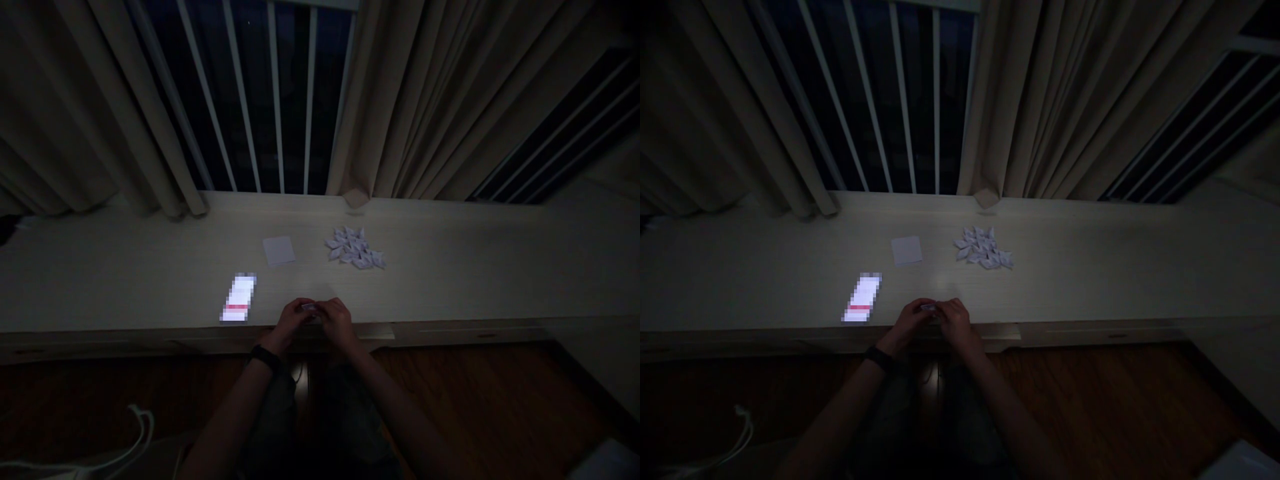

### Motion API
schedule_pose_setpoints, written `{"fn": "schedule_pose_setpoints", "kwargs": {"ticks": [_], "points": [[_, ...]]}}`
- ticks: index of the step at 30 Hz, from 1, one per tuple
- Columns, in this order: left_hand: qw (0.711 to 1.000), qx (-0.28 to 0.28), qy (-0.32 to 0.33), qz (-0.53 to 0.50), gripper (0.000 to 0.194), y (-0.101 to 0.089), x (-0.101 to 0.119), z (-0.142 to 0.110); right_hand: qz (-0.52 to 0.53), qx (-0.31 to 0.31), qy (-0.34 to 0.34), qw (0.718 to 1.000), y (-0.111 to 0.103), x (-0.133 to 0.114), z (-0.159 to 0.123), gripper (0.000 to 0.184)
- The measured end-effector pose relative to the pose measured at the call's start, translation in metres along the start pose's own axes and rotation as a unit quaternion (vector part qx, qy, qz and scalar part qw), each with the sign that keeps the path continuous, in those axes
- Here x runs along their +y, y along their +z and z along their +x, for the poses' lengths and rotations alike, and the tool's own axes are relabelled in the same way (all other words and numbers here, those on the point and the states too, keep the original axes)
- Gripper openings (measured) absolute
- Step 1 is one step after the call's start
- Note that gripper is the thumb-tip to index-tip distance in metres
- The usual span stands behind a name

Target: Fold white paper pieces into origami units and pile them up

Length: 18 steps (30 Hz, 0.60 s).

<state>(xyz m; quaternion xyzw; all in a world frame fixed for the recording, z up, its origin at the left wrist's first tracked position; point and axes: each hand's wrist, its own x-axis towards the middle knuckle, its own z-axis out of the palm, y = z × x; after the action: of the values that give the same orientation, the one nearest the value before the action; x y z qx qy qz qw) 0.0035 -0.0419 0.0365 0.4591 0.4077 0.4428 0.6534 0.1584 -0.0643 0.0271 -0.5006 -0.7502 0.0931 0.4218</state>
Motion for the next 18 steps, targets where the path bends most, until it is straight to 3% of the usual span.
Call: {"fn": "schedule_pose_setpoints", "kwargs": {"ticks": [14,18], "points": [[0.999,0.037,-0.018,0.022,0.022,0.0037,-0.0035,0.0017,-0.069,-0.038,-0.039,0.996,-0.0046,0.0032,0.0013,0.026],[1.000,0.014,-0.015,0.012,0.018,0.0071,0.0004,0.0004,-0.090,-0.054,-0.045,0.993,-0.0067,0.0000,0.0033,0.025]]}}
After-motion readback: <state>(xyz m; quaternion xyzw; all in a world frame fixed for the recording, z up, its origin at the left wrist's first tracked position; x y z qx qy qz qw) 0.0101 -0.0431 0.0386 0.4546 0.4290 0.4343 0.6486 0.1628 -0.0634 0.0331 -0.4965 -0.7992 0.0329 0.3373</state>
